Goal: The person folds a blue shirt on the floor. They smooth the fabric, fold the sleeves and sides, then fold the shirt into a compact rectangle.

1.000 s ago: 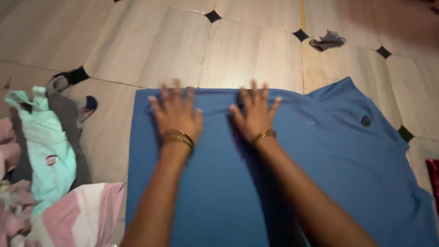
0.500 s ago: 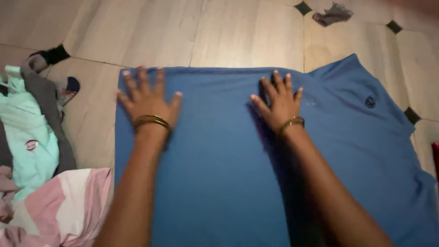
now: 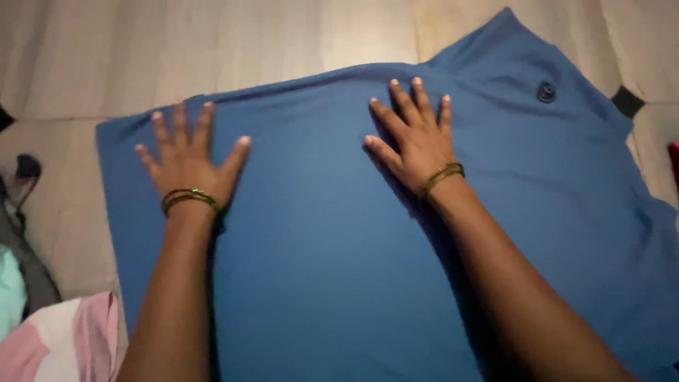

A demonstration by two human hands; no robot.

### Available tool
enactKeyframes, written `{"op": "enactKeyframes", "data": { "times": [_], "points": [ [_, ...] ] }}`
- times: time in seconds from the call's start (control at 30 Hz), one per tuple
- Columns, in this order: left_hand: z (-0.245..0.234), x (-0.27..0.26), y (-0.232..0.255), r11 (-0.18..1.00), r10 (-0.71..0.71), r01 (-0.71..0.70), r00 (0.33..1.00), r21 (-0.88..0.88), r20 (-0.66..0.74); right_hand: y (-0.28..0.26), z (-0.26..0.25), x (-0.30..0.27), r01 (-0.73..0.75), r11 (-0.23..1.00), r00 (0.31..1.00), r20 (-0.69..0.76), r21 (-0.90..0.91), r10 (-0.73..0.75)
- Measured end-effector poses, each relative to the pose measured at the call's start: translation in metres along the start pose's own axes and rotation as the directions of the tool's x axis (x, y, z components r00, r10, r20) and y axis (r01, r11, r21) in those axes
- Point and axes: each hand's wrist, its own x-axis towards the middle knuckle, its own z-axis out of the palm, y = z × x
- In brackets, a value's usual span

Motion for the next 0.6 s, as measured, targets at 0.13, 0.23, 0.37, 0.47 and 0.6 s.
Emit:
{"op": "enactKeyframes", "data": {
  "times": [0.13, 0.23, 0.37, 0.47, 0.6],
  "points": [
    [-0.01, -0.006, 0.021, 0.991, -0.126, 0.123, 0.99, -0.057, -0.058, 0.041, -0.021, -0.025, -0.15, 0.989, 0.988, -0.026, 0.013, 0.15],
    [0.0, -0.031, 0.087, 0.952, 0.282, -0.304, 0.914, -0.031, -0.292, 0.061, -0.023, -0.035, -0.18, 0.984, 0.983, -0.043, 0.009, 0.18],
    [0.033, -0.076, 0.212, 0.744, 0.659, -0.662, 0.75, -0.095, -0.057, 0.065, -0.008, -0.034, -0.187, 0.982, 0.98, -0.065, -0.007, 0.186],
    [0.034, -0.067, 0.244, 0.774, 0.629, -0.629, 0.777, -0.072, -0.034, 0.066, -0.008, -0.034, -0.186, 0.983, 0.978, -0.097, 0.008, 0.186],
    [0.026, -0.055, 0.246, 0.86, 0.503, -0.502, 0.864, -0.094, -0.012, 0.084, -0.021, -0.041, -0.143, 0.987, 0.984, -0.095, 0.079, 0.15]
  ]
}}
